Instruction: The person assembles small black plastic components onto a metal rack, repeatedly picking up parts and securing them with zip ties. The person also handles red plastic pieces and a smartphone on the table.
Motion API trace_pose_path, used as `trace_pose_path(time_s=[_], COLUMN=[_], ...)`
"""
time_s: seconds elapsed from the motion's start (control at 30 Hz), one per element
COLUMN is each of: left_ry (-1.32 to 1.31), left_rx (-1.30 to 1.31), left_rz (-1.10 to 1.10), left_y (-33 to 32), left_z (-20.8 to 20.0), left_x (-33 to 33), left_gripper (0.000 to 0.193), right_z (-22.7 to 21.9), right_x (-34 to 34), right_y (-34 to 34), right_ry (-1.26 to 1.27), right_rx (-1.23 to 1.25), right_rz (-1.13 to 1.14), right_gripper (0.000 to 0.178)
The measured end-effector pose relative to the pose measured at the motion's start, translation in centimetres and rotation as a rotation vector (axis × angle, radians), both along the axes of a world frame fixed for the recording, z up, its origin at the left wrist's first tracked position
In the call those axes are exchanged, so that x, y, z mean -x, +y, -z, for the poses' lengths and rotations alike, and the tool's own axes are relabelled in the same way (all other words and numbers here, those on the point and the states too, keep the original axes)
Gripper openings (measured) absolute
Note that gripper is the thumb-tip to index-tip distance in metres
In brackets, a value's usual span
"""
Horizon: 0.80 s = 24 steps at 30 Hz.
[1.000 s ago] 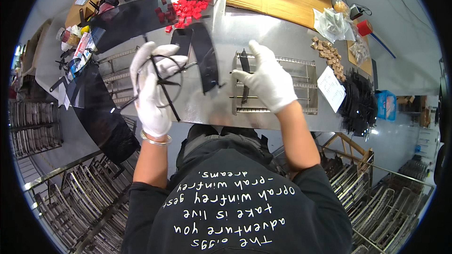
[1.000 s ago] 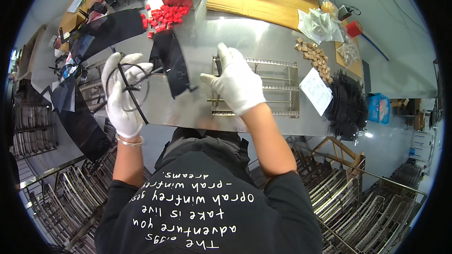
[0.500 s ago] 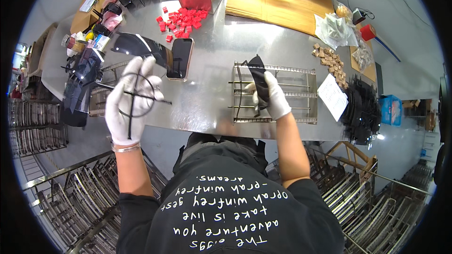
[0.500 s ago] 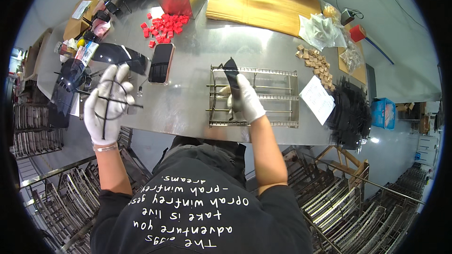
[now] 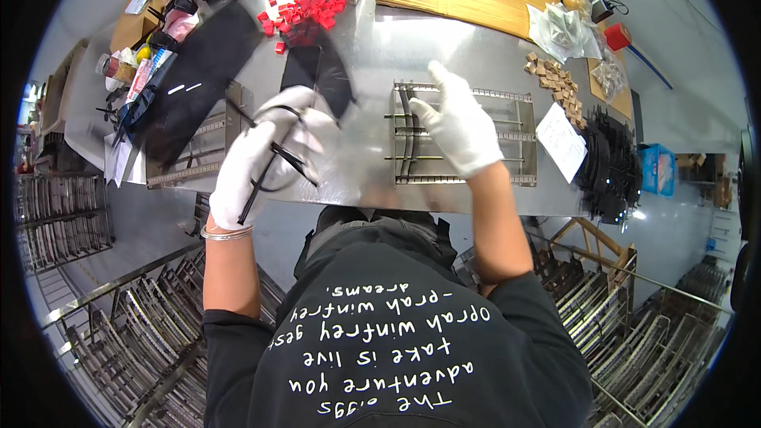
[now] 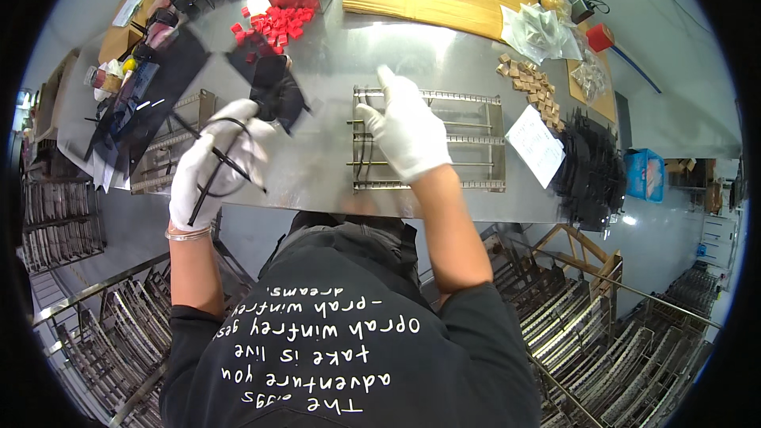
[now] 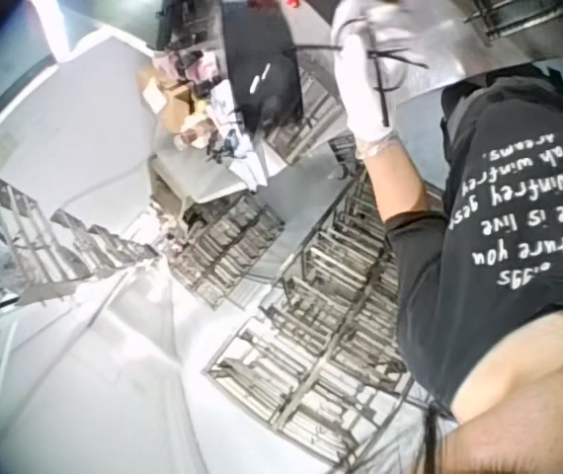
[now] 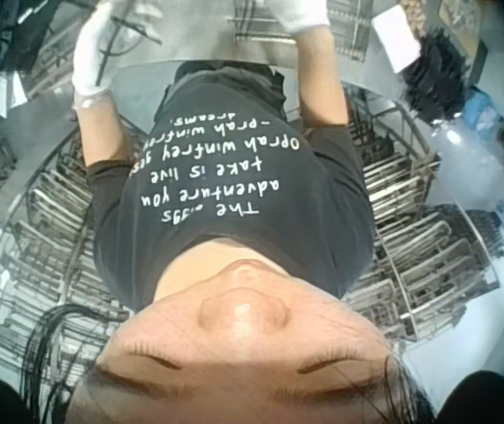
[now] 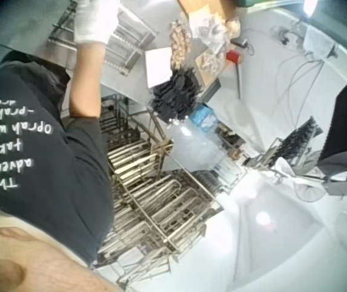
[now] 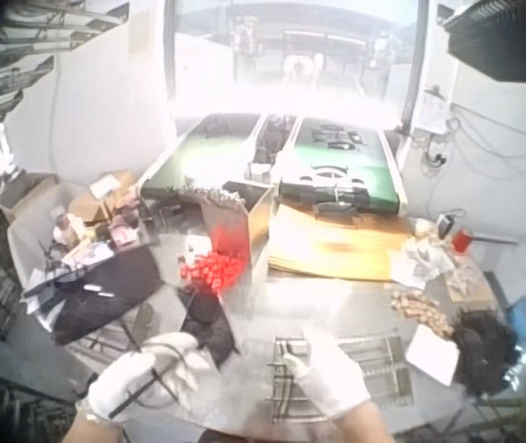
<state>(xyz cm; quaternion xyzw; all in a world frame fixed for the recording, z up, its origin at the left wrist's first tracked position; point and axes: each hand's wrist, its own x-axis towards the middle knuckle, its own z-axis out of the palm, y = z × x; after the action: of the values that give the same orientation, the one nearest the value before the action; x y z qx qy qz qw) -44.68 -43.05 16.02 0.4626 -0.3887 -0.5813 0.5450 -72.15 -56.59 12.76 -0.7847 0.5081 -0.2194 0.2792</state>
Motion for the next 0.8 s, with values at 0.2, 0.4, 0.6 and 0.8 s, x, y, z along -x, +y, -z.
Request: trace_pose_path(time_s=[0.2, 0.4, 0.6, 0.8], left_ry=[0.080, -0.660, -0.726, -0.921], left_rx=[-0.143, -0.102, -0.059, -0.203], left_rz=[0.805, 0.939, 0.946, 0.603], left_y=[-1.5, -0.5, 0.0, 3.8], left_z=[-4.3, -5.5, -7.0, -9.8], left_x=[3.2, 4.2, 4.7, -2.6], left_gripper=[0.055, 0.067, 0.068, 0.069], right_z=[-2.7, -1.7, -6.3, -3.4], right_x=[0.4, 2.0, 1.9, 9.6], right_y=[4.1, 3.8, 2.3, -6.7], right_ry=[-0.480, -0.153, 0.101, -0.059], right_rx=[-0.424, -0.244, -0.238, 0.084], right_rz=[-0.543, -0.740, -0.963, -0.527], right_gripper=[0.087, 0.080, 0.072, 0.055])
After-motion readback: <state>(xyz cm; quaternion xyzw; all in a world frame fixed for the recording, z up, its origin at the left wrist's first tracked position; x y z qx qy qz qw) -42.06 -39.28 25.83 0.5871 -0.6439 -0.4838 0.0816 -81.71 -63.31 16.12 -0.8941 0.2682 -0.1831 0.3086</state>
